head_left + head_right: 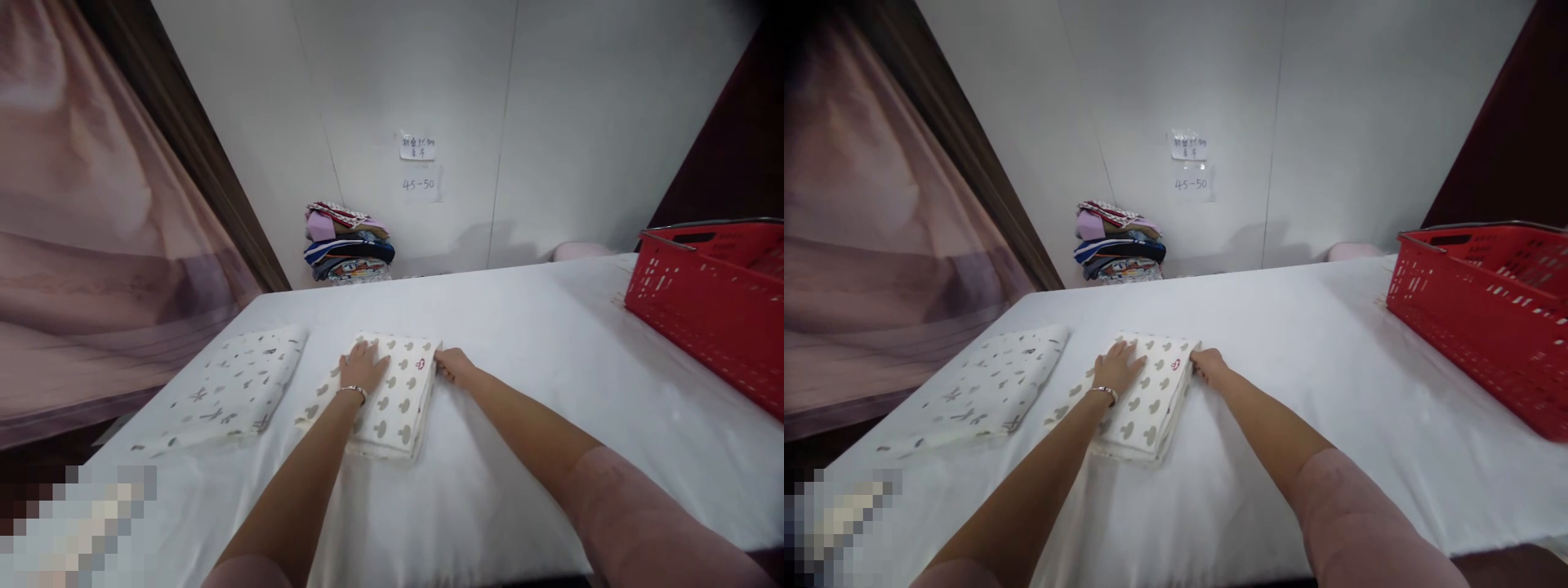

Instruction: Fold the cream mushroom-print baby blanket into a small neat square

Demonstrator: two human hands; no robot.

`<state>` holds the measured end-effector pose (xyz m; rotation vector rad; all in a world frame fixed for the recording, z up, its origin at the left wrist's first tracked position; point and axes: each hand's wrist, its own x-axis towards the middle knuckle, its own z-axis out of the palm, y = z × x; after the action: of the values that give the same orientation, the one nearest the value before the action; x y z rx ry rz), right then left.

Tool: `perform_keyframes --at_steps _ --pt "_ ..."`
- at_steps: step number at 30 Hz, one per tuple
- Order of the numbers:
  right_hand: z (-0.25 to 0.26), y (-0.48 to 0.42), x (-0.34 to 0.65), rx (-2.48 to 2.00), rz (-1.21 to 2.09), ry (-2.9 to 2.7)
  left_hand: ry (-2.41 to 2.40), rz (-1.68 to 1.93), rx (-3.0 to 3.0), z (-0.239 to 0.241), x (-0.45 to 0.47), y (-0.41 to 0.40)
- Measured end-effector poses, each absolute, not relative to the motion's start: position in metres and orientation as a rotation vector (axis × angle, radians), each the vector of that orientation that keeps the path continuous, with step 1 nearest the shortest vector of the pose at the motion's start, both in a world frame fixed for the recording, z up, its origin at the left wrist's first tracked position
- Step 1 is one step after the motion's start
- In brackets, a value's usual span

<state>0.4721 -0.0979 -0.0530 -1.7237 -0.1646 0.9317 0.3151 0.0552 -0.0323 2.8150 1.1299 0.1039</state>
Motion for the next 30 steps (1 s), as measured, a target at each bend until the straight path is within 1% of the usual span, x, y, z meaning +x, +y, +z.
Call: perform_keyframes --at_steps 3,10,17,21,26,30 --pt "-0.051 -0.094 0.472 -1.755 0.908 -0.167 1.156 0.143 2.834 -0.033 0.316 0.058" --pt "-0.054 -0.093 0.478 -1.817 0.796 -0.17 1.145 0.068 2.839 -0.046 0.312 0.059" --pt "-0.052 -0.094 0.48 -1.902 0.83 -0.22 1.125 0.006 2.749 -0.03 0.312 0.056" --pt "-0.045 -0.103 0.474 -1.914 0.916 -0.267 0.965 0.049 2.744 -0.022 0.296 0.031" --pt "-0.041 -0.118 0.458 -1.867 1.107 -0.349 0.635 0.091 2.806 -0.027 0.26 -0.008" --pt "-0.041 -0.126 0.437 -1.814 1.201 -0.413 0.59 0.148 2.819 -0.037 0.246 -0.017"
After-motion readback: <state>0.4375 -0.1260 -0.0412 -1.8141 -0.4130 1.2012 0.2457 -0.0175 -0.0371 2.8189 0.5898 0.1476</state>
